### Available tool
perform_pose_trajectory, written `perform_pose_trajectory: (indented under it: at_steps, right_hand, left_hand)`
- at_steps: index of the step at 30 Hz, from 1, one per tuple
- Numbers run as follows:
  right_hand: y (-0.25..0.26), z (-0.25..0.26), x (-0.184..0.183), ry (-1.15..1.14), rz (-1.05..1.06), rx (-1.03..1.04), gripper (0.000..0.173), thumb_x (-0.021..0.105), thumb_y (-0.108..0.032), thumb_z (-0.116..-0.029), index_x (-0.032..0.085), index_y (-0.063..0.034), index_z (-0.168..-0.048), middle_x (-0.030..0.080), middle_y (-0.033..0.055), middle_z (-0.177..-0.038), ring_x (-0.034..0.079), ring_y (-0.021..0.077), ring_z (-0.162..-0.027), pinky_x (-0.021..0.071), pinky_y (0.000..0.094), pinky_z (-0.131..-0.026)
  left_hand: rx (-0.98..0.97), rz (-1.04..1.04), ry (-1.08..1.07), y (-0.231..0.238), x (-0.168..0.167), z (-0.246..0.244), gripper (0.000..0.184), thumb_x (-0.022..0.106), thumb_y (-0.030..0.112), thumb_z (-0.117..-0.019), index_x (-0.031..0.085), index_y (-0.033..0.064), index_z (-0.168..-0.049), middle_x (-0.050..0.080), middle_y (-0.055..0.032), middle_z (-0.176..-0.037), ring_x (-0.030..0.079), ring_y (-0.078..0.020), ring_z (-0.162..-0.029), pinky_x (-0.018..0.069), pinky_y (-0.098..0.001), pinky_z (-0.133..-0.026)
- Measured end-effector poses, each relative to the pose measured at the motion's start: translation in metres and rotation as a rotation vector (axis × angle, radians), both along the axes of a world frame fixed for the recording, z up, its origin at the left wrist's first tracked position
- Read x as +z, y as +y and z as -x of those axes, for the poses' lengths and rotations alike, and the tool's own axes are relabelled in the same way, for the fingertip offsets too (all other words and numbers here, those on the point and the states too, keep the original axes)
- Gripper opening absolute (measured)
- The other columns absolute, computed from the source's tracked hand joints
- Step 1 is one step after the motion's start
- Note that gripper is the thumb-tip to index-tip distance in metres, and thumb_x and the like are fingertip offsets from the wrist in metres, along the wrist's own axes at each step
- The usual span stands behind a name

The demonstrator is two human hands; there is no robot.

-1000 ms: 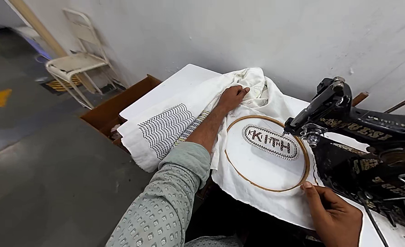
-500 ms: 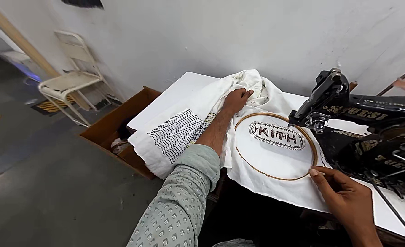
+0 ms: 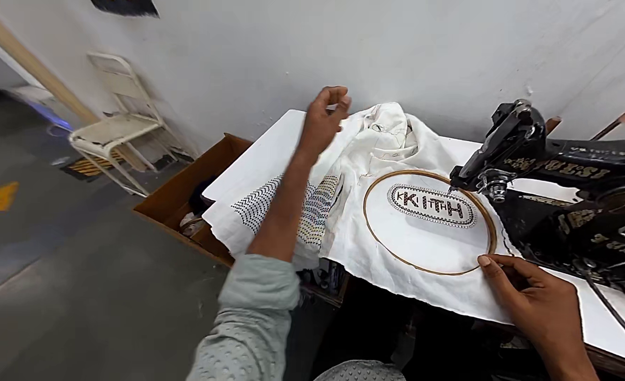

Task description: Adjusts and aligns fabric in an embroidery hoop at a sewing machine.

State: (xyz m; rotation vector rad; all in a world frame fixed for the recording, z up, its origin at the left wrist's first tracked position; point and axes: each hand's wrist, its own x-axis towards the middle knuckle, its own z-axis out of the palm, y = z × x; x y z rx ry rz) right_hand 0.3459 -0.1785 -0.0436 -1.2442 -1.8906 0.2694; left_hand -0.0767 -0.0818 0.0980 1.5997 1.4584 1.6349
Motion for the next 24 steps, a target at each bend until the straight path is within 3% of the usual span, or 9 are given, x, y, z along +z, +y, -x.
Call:
perform_pose_trajectory:
  at_steps: [3, 5, 7, 9, 11, 14, 18, 21, 24]
  right_hand:
    - [-0.001, 0.001, -0.001, -0.025, -0.001, -0.012, 0.043, 0.058, -0.049, -0.0968, 0.076, -0.011, -0.1, 0.062, -0.0031, -0.067, 0.05, 0.0042, -0.053, 0.0419, 0.029, -0.049]
    - [-0.001, 0.002, 0.0, -0.049, -0.008, -0.021, 0.044, 0.056, -0.048, -0.098, 0.076, -0.0092, -0.101, 0.063, 0.0004, -0.068, 0.051, 0.008, -0.053, 0.0426, 0.0334, -0.049]
    - [-0.002, 0.003, 0.0, -0.07, -0.005, -0.029, 0.045, 0.055, -0.048, -0.0992, 0.075, -0.0079, -0.102, 0.062, 0.003, -0.068, 0.052, 0.0122, -0.053, 0.0419, 0.0379, -0.049]
    - [-0.003, 0.004, 0.0, -0.082, -0.006, -0.019, 0.046, 0.054, -0.047, -0.0999, 0.075, -0.0068, -0.102, 0.062, 0.0049, -0.068, 0.052, 0.0154, -0.054, 0.0418, 0.0408, -0.05]
    - [-0.002, 0.002, -0.001, -0.089, -0.016, 0.002, 0.046, 0.053, -0.047, -0.1001, 0.074, -0.007, -0.102, 0.062, 0.0051, -0.069, 0.052, 0.0162, -0.054, 0.0422, 0.0413, -0.05]
    - [-0.003, 0.0, 0.0, -0.093, -0.019, 0.018, 0.048, 0.051, -0.049, -0.1003, 0.074, -0.0064, -0.103, 0.061, 0.0066, -0.07, 0.052, 0.0188, -0.055, 0.0414, 0.0441, -0.051]
    - [-0.004, -0.001, 0.003, -0.085, -0.007, 0.029, 0.05, 0.049, -0.05, -0.1011, 0.074, -0.0074, -0.105, 0.062, 0.0073, -0.072, 0.054, 0.0223, -0.057, 0.0419, 0.0484, -0.052]
    - [-0.002, 0.0, 0.003, -0.079, -0.01, 0.032, 0.049, 0.048, -0.051, -0.1012, 0.074, -0.0093, -0.105, 0.061, 0.0062, -0.07, 0.055, 0.0231, -0.057, 0.0416, 0.0493, -0.052]
    - [-0.001, -0.001, 0.002, -0.083, -0.002, 0.029, 0.05, 0.047, -0.052, -0.1011, 0.074, -0.0103, -0.104, 0.061, 0.0054, -0.071, 0.056, 0.0235, -0.058, 0.0422, 0.0503, -0.052]
  left_hand:
    - [0.094, 0.26, 0.445, -0.08, -0.005, 0.041, 0.039, 0.054, 0.034, -0.1066, 0.062, 0.0031, -0.129, 0.067, -0.0144, -0.124, 0.067, -0.0247, -0.113, 0.0556, -0.047, -0.096]
    - [0.16, 0.498, 0.673, -0.125, -0.031, 0.063, 0.053, 0.065, 0.046, -0.0994, 0.063, 0.0078, -0.136, 0.061, -0.0173, -0.138, 0.056, -0.0348, -0.131, 0.0432, -0.061, -0.109]
    - [0.223, 0.543, 0.765, -0.156, -0.069, 0.081, 0.046, 0.07, 0.043, -0.096, 0.069, 0.0091, -0.127, 0.063, -0.0163, -0.134, 0.057, -0.0373, -0.128, 0.0428, -0.0674, -0.104]
    - [0.338, 0.453, 0.762, -0.174, -0.086, 0.089, 0.025, 0.064, 0.027, -0.1017, 0.074, 0.0059, -0.111, 0.071, -0.0134, -0.118, 0.067, -0.0323, -0.114, 0.0507, -0.0618, -0.097]
    - [0.446, 0.394, 0.684, -0.181, -0.075, 0.086, 0.025, 0.057, 0.023, -0.1054, 0.071, 0.0013, -0.107, 0.073, -0.0161, -0.103, 0.071, -0.0323, -0.099, 0.0546, -0.0596, -0.091]
    - [0.505, 0.384, 0.603, -0.171, -0.045, 0.089, 0.033, 0.055, 0.029, -0.1061, 0.067, -0.002, -0.111, 0.07, -0.0203, -0.103, 0.069, -0.0345, -0.098, 0.0523, -0.0588, -0.091]
    - [0.445, 0.796, 0.783, -0.147, -0.042, 0.097, 0.06, 0.065, 0.048, -0.0982, 0.062, -0.0002, -0.133, 0.059, -0.0278, -0.135, 0.056, -0.0463, -0.128, 0.0423, -0.0695, -0.105]
    - [0.499, 0.825, 0.915, -0.136, -0.053, 0.096, 0.036, 0.057, 0.033, -0.1046, 0.069, 0.0002, -0.113, 0.068, -0.0262, -0.116, 0.064, -0.0464, -0.114, 0.0475, -0.0708, -0.093]
    - [0.628, 0.681, 0.889, -0.132, -0.026, 0.097, 0.036, 0.048, 0.029, -0.1082, 0.065, -0.0019, -0.116, 0.069, -0.0283, -0.11, 0.066, -0.0488, -0.108, 0.0488, -0.0721, -0.089]
